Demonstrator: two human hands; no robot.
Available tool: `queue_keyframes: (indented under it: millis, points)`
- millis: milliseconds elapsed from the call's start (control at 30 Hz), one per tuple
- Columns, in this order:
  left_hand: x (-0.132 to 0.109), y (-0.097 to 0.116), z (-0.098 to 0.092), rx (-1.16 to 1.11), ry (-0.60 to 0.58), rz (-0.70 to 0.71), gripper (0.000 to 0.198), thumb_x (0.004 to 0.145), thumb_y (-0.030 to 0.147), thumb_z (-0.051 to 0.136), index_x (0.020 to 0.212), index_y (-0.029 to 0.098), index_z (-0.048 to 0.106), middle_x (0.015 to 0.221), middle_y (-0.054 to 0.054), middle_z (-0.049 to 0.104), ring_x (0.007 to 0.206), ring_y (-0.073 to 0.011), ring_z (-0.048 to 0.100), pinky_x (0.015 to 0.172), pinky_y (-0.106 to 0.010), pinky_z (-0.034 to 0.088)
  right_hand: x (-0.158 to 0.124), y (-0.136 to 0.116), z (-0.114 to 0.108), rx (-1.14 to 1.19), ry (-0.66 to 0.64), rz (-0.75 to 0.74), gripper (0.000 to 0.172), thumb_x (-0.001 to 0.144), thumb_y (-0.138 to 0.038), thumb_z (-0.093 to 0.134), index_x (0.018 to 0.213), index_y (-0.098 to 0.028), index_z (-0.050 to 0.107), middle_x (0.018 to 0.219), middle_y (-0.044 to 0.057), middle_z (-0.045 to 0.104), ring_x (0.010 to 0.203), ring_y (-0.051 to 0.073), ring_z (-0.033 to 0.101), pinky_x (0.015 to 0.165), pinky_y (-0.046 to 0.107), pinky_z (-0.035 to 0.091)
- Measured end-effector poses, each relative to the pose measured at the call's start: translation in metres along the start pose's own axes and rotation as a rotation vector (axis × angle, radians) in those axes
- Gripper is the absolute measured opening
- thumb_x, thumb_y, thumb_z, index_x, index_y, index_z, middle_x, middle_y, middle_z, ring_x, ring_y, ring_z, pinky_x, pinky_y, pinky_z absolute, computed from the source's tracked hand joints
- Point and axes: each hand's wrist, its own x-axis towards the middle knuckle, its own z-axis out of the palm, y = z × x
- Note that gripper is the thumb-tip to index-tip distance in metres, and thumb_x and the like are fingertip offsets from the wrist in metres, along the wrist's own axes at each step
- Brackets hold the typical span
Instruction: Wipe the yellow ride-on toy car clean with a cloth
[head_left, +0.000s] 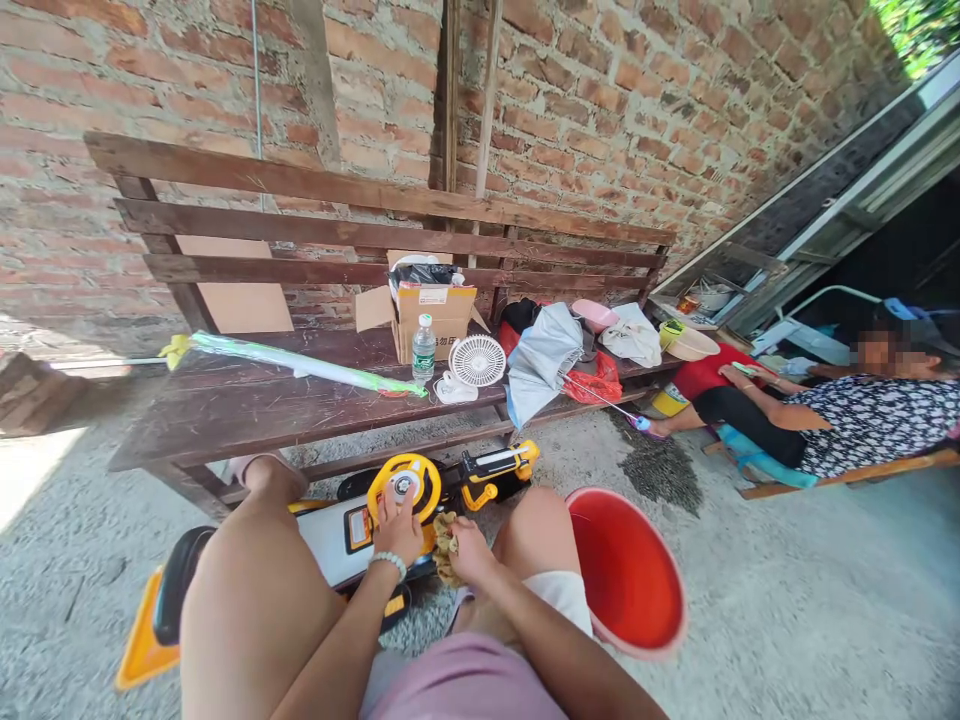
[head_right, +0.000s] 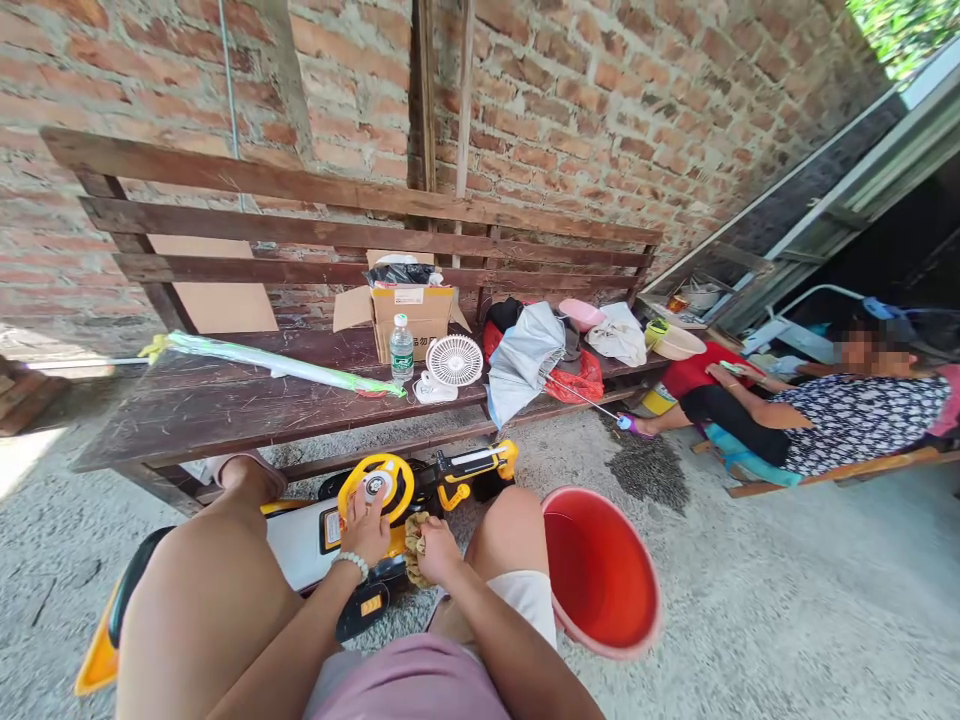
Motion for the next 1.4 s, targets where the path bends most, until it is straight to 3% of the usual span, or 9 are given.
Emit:
queue_keyframes:
  millis: [200,533,867,1067,1200,1300,1400]
  points:
    - [-0.007,0.0,-0.002,0.043,-0.019,0.063,0.084,0.091,0.013,0.059,0.172,0.019,0.04,0.187,-0.015,0.009,0.172,-0.0391,0.011,0.135,-0.057,0.03,-0.021,-0.009,0.008,0.093,-0.018,-0.084,0.034,0.072,-0.004,0.066,0.1,-0.02,0.076,0.118,0.01,0.077,0.116,0.027,0.071,0.103,0.033,0.053]
    - [-0.006,-0.001,-0.006,0.046,-0.122,0.045,0.085,0.095,0.014,0.059,0.175,0.024,0.031,0.187,-0.014,-0.005,0.173,-0.0373,0.001,0.122,-0.051,0.051,-0.017,-0.013,-0.014,0.173,0.074,-0.093,0.037,0.073,-0.005,0.058,0.099,-0.024,0.075,0.113,0.006,0.075,0.11,0.024,0.071,0.101,0.032,0.055]
    - [-0.01,-0.002,-0.007,0.053,-0.111,0.055,0.09,0.092,0.024,0.062,0.176,0.022,0.028,0.187,-0.014,-0.002,0.172,-0.0411,0.006,0.115,-0.052,0.056,-0.014,-0.003,-0.011,0.241,0.088,-0.08,0.03,0.073,-0.006,0.06,0.093,-0.024,0.073,0.11,0.006,0.076,0.111,0.023,0.072,0.103,0.033,0.055]
    - [-0.007,-0.008,-0.001,0.101,-0.079,0.054,0.089,0.093,0.025,0.064,0.175,0.024,0.031,0.187,-0.015,-0.001,0.173,-0.0393,0.006,0.121,-0.057,0.048,-0.005,0.002,-0.02,0.39,0.216,-0.022,0.034,0.074,-0.005,0.06,0.098,-0.023,0.076,0.115,0.008,0.077,0.116,0.025,0.073,0.109,0.039,0.056]
    - [-0.004,-0.006,0.004,0.149,-0.032,0.02,0.082,0.094,0.028,0.066,0.172,0.028,0.039,0.187,-0.017,0.004,0.171,-0.0398,0.016,0.129,-0.065,0.032,0.004,0.005,-0.033,0.458,0.341,0.026,0.038,0.079,-0.008,0.061,0.111,-0.023,0.076,0.124,0.008,0.077,0.122,0.026,0.072,0.116,0.043,0.054]
    - [-0.002,-0.002,0.004,0.204,0.02,0.013,0.076,0.096,0.027,0.061,0.17,0.025,0.043,0.186,-0.02,0.007,0.171,-0.0408,0.015,0.131,-0.071,0.021,0.011,0.006,-0.052,0.514,0.442,0.024,0.037,0.086,-0.014,0.062,0.119,-0.023,0.075,0.125,0.009,0.076,0.12,0.026,0.072,0.115,0.044,0.055]
    - [0.0,0.002,0.003,0.243,0.044,0.059,0.078,0.094,0.033,0.063,0.169,0.021,0.044,0.186,-0.022,0.009,0.172,-0.0432,0.007,0.131,-0.074,0.016,0.028,0.008,-0.086,0.517,0.53,-0.004,0.04,0.092,-0.018,0.058,0.129,-0.022,0.073,0.13,0.011,0.074,0.125,0.026,0.069,0.118,0.045,0.053]
